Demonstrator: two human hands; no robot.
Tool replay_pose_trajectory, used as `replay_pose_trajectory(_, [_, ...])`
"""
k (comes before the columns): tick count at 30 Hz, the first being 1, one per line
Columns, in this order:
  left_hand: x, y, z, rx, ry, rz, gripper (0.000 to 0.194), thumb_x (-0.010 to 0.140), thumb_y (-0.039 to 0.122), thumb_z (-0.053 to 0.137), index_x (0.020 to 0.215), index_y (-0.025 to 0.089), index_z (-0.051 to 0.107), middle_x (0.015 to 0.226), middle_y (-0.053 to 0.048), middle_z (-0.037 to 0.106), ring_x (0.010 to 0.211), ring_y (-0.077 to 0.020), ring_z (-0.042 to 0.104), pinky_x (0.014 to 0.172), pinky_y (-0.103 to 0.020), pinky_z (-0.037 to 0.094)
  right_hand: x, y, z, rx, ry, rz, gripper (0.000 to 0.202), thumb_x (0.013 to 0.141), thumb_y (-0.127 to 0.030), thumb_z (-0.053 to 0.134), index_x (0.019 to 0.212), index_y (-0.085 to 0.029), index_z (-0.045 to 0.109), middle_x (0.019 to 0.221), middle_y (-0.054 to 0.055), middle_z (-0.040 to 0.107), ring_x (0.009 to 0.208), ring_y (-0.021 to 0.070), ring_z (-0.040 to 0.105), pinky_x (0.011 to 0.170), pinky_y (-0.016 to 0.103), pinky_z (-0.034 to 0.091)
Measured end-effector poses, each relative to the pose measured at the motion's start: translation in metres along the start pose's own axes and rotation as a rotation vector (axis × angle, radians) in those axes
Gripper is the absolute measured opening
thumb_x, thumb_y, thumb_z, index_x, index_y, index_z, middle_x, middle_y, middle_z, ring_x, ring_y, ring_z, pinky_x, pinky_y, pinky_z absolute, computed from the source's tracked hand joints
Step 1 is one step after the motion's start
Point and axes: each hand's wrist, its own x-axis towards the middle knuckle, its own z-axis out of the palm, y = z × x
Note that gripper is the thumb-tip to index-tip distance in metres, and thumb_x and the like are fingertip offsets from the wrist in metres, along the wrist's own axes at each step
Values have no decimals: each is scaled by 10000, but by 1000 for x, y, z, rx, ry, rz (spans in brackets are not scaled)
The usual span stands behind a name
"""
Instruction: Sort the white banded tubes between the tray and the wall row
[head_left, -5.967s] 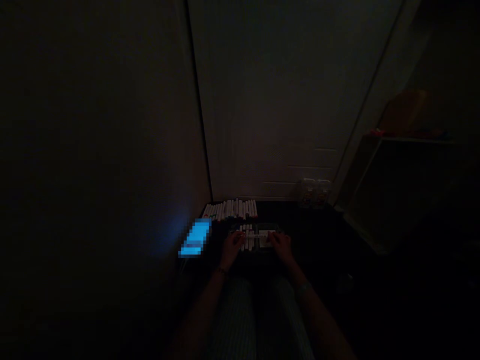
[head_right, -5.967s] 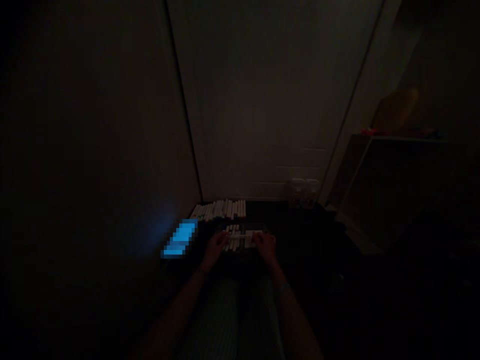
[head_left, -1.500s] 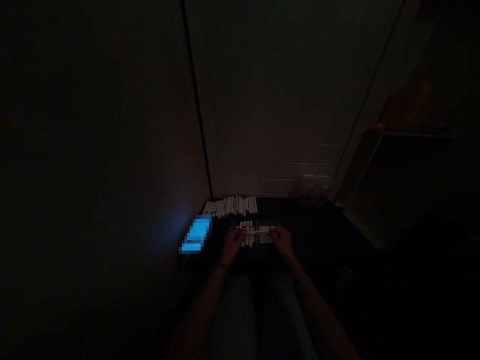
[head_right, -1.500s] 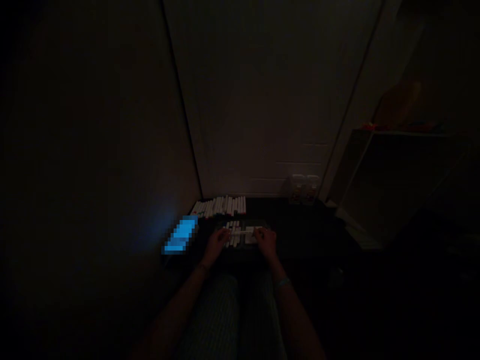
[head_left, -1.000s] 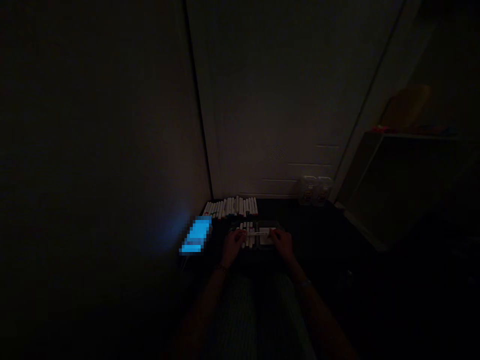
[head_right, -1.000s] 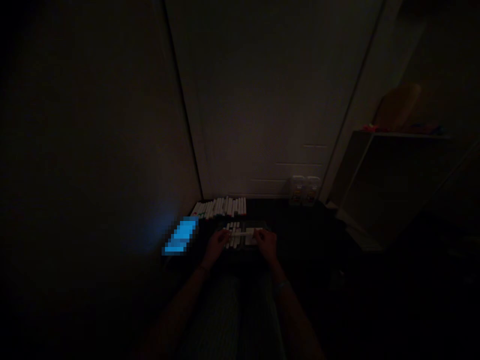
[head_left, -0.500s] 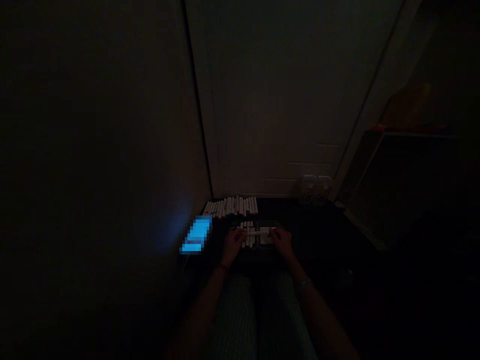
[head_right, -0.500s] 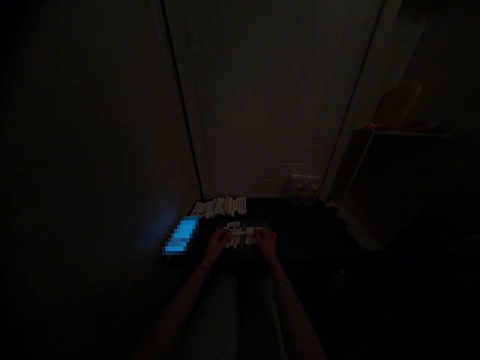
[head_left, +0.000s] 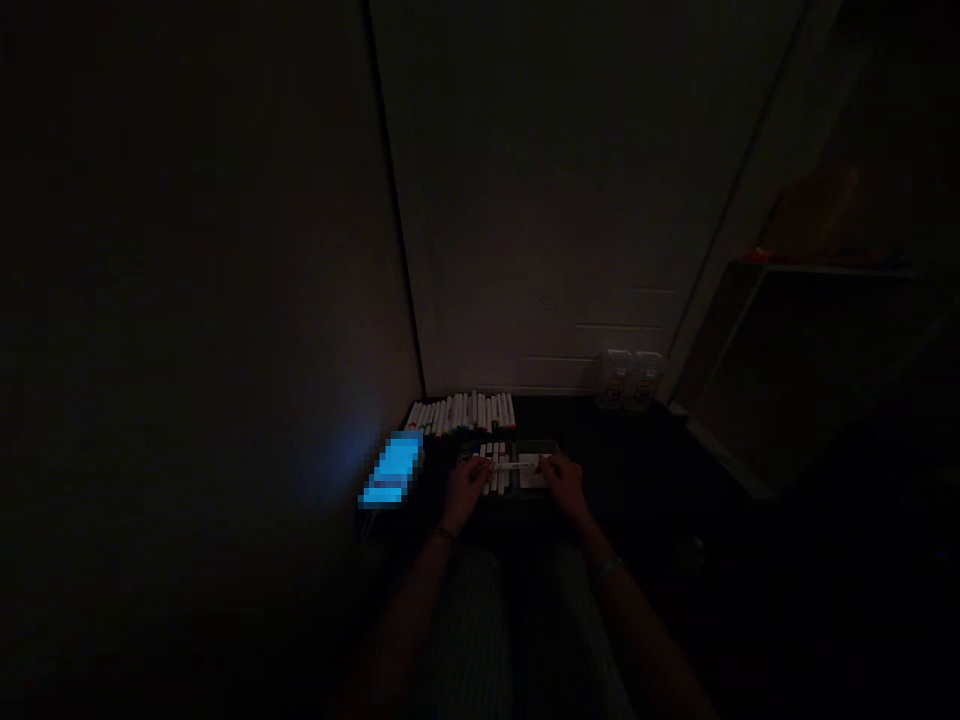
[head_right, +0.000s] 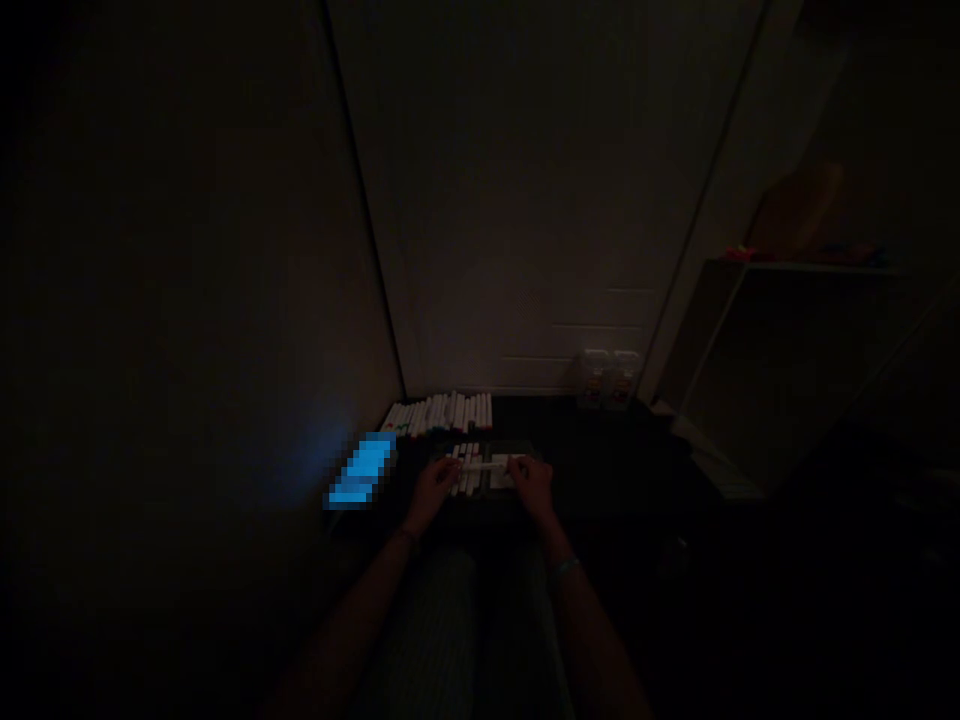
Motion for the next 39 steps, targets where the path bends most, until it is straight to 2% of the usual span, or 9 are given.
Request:
replay_pose_trajectory(7, [1,-5,0,29,7,37,298,727,415,488,841,175,623,828,-52,638,760,-166,589,683,-272,448,1,-1,-1,-57,-37,-5,414,836,-428,322,685,-210,640,711,-3,639,681,124,558,683,224,322])
replay_pose_trajectory(12, [0,-5,0,47,11,52,302,731,420,486,852,180,623,827,-49,640,744,-161,590,684,-276,446,0,-4,-4,-89,-24,-4,419,841,-430,317,700,-203,639,728,10,642,694,125,559,705,230,318])
replay_pose_trajectory(18, [0,1,-1,37,-1,39,308,735,431,477,838,177,619,816,-45,642,741,-162,589,674,-264,445,0,-7,-6,-117,-33,10,424,840,-435,316,694,-204,641,723,5,641,711,126,555,747,246,303])
replay_pose_trajectory(33, [0,1,-1,20,16,12,298,715,416,499,838,175,624,808,-52,632,738,-164,576,686,-279,443,0,-7,-6,-76,-13,-34,418,840,-435,333,708,-202,654,717,27,642,700,137,564,692,228,347])
replay_pose_trajectory(39, [0,-1,1,20,25,-18,313,712,421,500,852,169,623,823,-54,634,757,-167,576,708,-288,443,-1,-5,-4,-49,7,-40,405,840,-427,338,699,-191,635,727,35,631,729,140,553,716,235,351])
